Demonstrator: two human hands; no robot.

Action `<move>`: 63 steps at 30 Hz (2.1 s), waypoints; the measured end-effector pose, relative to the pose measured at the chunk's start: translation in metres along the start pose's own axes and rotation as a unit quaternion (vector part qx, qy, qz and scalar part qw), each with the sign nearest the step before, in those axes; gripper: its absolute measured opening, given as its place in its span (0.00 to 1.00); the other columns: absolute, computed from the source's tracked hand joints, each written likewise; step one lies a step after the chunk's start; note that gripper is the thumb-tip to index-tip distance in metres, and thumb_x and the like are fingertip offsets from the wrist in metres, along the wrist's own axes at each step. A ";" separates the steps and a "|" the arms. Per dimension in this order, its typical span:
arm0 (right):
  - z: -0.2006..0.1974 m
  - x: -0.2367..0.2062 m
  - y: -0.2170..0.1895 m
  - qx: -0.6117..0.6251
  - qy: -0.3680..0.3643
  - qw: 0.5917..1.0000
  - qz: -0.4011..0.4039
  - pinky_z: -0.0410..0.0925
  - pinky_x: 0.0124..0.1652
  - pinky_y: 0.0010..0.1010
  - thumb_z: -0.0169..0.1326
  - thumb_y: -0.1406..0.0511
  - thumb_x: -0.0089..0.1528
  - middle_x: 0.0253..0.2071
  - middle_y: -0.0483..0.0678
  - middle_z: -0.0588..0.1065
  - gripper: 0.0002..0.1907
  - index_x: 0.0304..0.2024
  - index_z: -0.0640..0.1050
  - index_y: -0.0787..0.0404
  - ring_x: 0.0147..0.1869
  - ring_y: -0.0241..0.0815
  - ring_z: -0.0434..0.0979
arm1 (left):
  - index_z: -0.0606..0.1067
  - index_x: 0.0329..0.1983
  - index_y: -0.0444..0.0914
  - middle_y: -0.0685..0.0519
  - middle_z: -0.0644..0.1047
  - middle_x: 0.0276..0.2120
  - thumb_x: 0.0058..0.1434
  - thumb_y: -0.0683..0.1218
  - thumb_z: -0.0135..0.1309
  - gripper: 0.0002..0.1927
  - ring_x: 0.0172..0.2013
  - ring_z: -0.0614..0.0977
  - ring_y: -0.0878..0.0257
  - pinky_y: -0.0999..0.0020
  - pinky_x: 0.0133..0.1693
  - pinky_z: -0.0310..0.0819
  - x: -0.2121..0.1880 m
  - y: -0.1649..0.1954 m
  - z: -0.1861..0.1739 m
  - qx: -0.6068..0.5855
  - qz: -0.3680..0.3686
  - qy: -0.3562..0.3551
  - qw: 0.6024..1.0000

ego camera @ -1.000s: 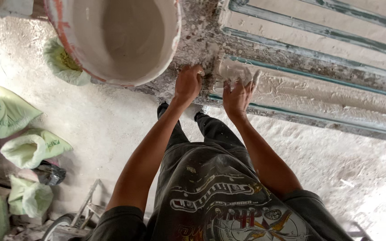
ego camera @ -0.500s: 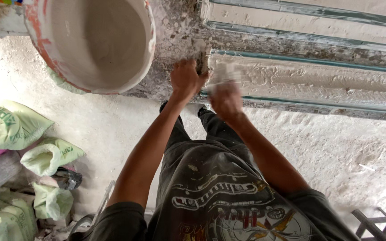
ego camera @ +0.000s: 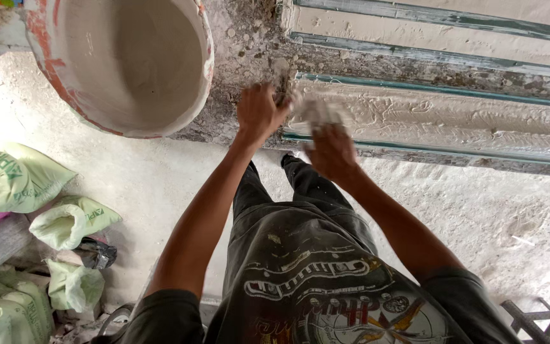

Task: The person applies plaster to the grooved surface of a long board using a putty knife, smoothing the paste along the channels by hand. They then scoop plaster paste from a large bowl, knead it, and return to spreading it over the board's surface.

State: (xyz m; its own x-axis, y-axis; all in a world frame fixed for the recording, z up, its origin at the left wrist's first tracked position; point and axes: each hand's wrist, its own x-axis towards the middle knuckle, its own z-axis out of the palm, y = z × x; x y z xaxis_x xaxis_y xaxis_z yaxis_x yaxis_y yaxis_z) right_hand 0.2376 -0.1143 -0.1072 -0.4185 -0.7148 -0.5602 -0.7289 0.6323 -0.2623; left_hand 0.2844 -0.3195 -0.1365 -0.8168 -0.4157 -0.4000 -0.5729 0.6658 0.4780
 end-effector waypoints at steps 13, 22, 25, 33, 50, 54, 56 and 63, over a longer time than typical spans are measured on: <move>0.020 0.002 0.010 0.077 0.032 0.995 0.045 0.67 0.52 0.51 0.51 0.46 0.64 0.52 0.64 0.73 0.35 0.61 0.71 0.67 0.55 0.59 0.72 | 0.67 0.52 0.37 0.44 0.70 0.47 0.49 0.51 0.76 0.35 0.49 0.73 0.48 0.51 0.47 0.71 -0.039 -0.034 0.032 -0.055 0.075 0.064 0.994; -0.030 -0.092 0.156 0.125 0.377 0.917 0.046 0.78 0.46 0.41 0.44 0.60 0.78 0.58 0.59 0.77 0.20 0.63 0.72 0.68 0.51 0.52 0.81 | 0.68 0.58 0.39 0.41 0.69 0.56 0.53 0.44 0.71 0.32 0.56 0.74 0.46 0.53 0.50 0.76 -0.042 -0.038 0.022 -0.171 -0.020 0.029 0.985; -0.037 -0.065 0.145 0.097 0.250 0.960 0.076 0.75 0.33 0.41 0.41 0.66 0.76 0.60 0.58 0.78 0.14 0.56 0.75 0.69 0.36 0.55 0.79 | 0.66 0.61 0.38 0.39 0.68 0.58 0.55 0.43 0.68 0.33 0.57 0.74 0.45 0.52 0.51 0.75 -0.049 -0.039 0.011 -0.200 -0.040 0.047 0.978; -0.103 0.022 0.060 0.181 0.238 0.954 0.007 0.75 0.31 0.41 0.55 0.65 0.66 0.34 0.56 0.80 0.10 0.44 0.81 0.65 0.31 0.48 0.81 | 0.65 0.68 0.36 0.39 0.70 0.61 0.57 0.43 0.64 0.35 0.63 0.69 0.39 0.47 0.62 0.63 -0.059 -0.032 -0.006 -0.215 0.005 0.137 0.967; -0.286 0.456 -0.089 0.057 0.372 0.926 0.032 0.72 0.37 0.59 0.74 0.47 0.49 0.40 0.65 0.78 0.34 0.41 0.80 0.68 0.44 0.67 0.80 | 0.76 0.55 0.35 0.40 0.79 0.45 0.66 0.52 0.60 0.20 0.44 0.81 0.42 0.49 0.49 0.75 -0.050 -0.039 -0.034 -0.149 0.067 0.289 0.943; -0.290 0.475 -0.092 0.129 0.326 0.927 0.131 0.73 0.38 0.52 0.73 0.51 0.48 0.42 0.59 0.77 0.33 0.46 0.76 0.64 0.45 0.58 0.80 | 0.79 0.53 0.36 0.43 0.80 0.42 0.69 0.50 0.57 0.15 0.40 0.82 0.45 0.51 0.45 0.76 -0.053 -0.044 -0.025 -0.141 0.049 0.299 0.942; -0.290 0.483 -0.084 0.188 0.322 0.916 0.146 0.70 0.39 0.54 0.70 0.54 0.53 0.41 0.57 0.77 0.27 0.45 0.76 0.62 0.43 0.55 0.79 | 0.79 0.51 0.35 0.43 0.80 0.39 0.70 0.50 0.57 0.15 0.38 0.82 0.45 0.50 0.44 0.77 -0.053 -0.041 -0.024 -0.248 0.023 0.211 0.945; -0.279 0.373 0.013 0.573 0.302 0.754 -0.111 0.68 0.46 0.37 0.63 0.70 0.64 0.37 0.46 0.73 0.07 0.40 0.77 0.66 0.41 0.40 0.71 | 0.73 0.61 0.38 0.38 0.80 0.48 0.65 0.45 0.59 0.21 0.50 0.81 0.40 0.51 0.52 0.75 -0.035 0.000 -0.055 -0.307 -0.013 0.222 0.925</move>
State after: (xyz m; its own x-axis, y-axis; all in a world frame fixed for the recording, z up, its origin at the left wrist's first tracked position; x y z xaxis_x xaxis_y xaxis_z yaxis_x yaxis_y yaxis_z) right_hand -0.0795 -0.4563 -0.1005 -0.7776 -0.6279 -0.0334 -0.0159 0.0728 -0.9972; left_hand 0.3092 -0.3388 -0.0796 -0.6708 -0.7316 -0.1215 -0.4117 0.2311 0.8815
